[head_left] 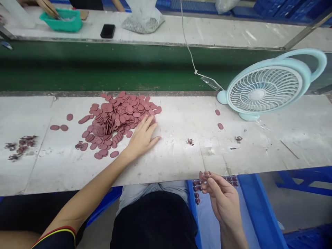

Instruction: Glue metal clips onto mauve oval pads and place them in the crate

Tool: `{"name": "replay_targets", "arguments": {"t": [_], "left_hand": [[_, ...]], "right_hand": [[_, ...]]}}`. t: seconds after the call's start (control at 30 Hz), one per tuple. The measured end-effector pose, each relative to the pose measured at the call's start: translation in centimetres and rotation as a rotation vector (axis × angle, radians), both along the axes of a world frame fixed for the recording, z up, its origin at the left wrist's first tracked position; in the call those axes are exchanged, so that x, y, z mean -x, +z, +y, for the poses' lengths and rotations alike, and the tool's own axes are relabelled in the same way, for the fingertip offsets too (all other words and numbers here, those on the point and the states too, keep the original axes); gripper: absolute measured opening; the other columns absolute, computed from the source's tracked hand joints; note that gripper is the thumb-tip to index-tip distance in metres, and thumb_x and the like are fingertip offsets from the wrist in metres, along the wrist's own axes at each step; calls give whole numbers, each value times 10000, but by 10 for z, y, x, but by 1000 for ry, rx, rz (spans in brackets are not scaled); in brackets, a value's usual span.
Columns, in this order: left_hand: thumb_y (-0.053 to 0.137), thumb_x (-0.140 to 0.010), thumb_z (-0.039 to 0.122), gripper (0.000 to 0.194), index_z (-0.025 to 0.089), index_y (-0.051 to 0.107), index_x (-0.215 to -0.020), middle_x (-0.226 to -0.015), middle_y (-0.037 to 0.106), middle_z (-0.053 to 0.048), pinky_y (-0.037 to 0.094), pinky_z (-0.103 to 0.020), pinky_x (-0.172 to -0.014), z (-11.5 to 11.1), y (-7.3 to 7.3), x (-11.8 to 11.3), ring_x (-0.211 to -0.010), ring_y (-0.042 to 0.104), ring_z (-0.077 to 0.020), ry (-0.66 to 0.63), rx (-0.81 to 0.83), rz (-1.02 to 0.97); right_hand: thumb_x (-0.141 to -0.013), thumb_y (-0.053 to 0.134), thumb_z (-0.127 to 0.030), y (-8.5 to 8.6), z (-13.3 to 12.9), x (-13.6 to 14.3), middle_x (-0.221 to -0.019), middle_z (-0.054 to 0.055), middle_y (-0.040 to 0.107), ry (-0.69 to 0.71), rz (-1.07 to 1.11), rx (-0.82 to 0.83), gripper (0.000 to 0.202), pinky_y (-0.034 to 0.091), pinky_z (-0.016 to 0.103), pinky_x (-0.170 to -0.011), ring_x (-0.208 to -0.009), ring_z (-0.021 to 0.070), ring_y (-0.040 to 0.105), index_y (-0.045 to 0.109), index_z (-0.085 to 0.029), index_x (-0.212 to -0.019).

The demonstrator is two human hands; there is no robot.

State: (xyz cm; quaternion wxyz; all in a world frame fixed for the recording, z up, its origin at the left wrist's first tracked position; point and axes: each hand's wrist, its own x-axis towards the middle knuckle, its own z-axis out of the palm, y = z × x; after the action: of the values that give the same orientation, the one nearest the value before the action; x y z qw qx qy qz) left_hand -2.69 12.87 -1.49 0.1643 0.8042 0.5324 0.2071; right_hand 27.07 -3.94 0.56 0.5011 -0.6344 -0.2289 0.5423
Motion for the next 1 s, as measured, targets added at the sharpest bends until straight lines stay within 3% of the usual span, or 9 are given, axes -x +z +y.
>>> {"name": "replay_targets", "arguments": {"t": [0.1, 0.2, 0.33, 0.47, 0.63, 0.73, 0.87, 1.0], "left_hand": [[568, -924, 497, 643, 107, 477, -1427, -1629, 299, -204, 141, -564, -1242, 21, -13, 1, -1531, 170, -372, -37, -9, 92], [490, -958, 503, 641, 115, 428, -1464, -1613, 330, -211, 153, -566, -1238, 15, -19, -3, -1522, 212, -362, -63, -11, 154], [442, -975, 508, 657, 124, 372, -1503, -1621, 323, -196, 222, -524, -1232, -18, -19, -10, -1515, 256, -329, -154, 2, 200], [457, -975, 494, 684, 119, 321, -1531, -1627, 311, -196, 277, -520, -1212, -60, -18, -22, -1521, 244, -322, -233, 18, 207], [473, -986, 423, 655, 129, 297, -1545, -1638, 295, -175, 275, -522, -1219, -93, -13, -35, -1536, 199, -308, -312, 46, 174], [497, -981, 381, 599, 154, 360, -1517, -1602, 377, -152, 317, -493, -1207, -87, -7, -27, -1512, 278, -290, -279, 0, 160], [505, -978, 333, 397, 181, 569, -1339, -1379, 624, -126, 461, -421, -1096, -56, 0, 6, -1294, 563, -252, -1, -115, 190], [508, -962, 321, 269, 182, 708, -1076, -1144, 738, -118, 522, -433, -979, -34, 2, 30, -1066, 674, -276, 12, -94, 200]], "right_hand": [[-718, 851, -365, -12, -16, -8, -763, 43, 748, -51, -27, 27, 289, 593, 316, -565, -623, 188, 682, 770, -225, -958], [-750, 797, -425, -28, -29, -8, -775, -12, 760, -68, -84, -7, 227, 589, 375, -548, -622, 214, 678, 764, -332, -955], [-770, 734, -502, -44, -39, -10, -740, -61, 756, -46, -173, -7, 205, 578, 430, -531, -619, 251, 683, 738, -427, -961], [-761, 727, -515, -51, -49, -30, -714, -50, 747, -60, -254, 49, 205, 616, 452, -570, -626, 267, 705, 724, -449, -955], [-708, 766, -541, -64, -71, -63, -760, 11, 733, -211, -313, 126, 248, 660, 460, -634, -678, 284, 722, 741, -421, -923], [-695, 791, -537, -76, -87, -77, -853, 71, 735, -276, -314, 172, 262, 670, 456, -658, -703, 275, 723, 754, -390, -909], [-712, 778, -545, -92, -103, -91, -956, 102, 736, -360, -367, 201, 227, 668, 447, -659, -731, 269, 727, 756, -386, -873], [-705, 774, -532, -106, -113, -101, -911, 113, 756, -393, -426, 226, 286, 665, 442, -658, -701, 260, 735, 743, -291, -856]]}}
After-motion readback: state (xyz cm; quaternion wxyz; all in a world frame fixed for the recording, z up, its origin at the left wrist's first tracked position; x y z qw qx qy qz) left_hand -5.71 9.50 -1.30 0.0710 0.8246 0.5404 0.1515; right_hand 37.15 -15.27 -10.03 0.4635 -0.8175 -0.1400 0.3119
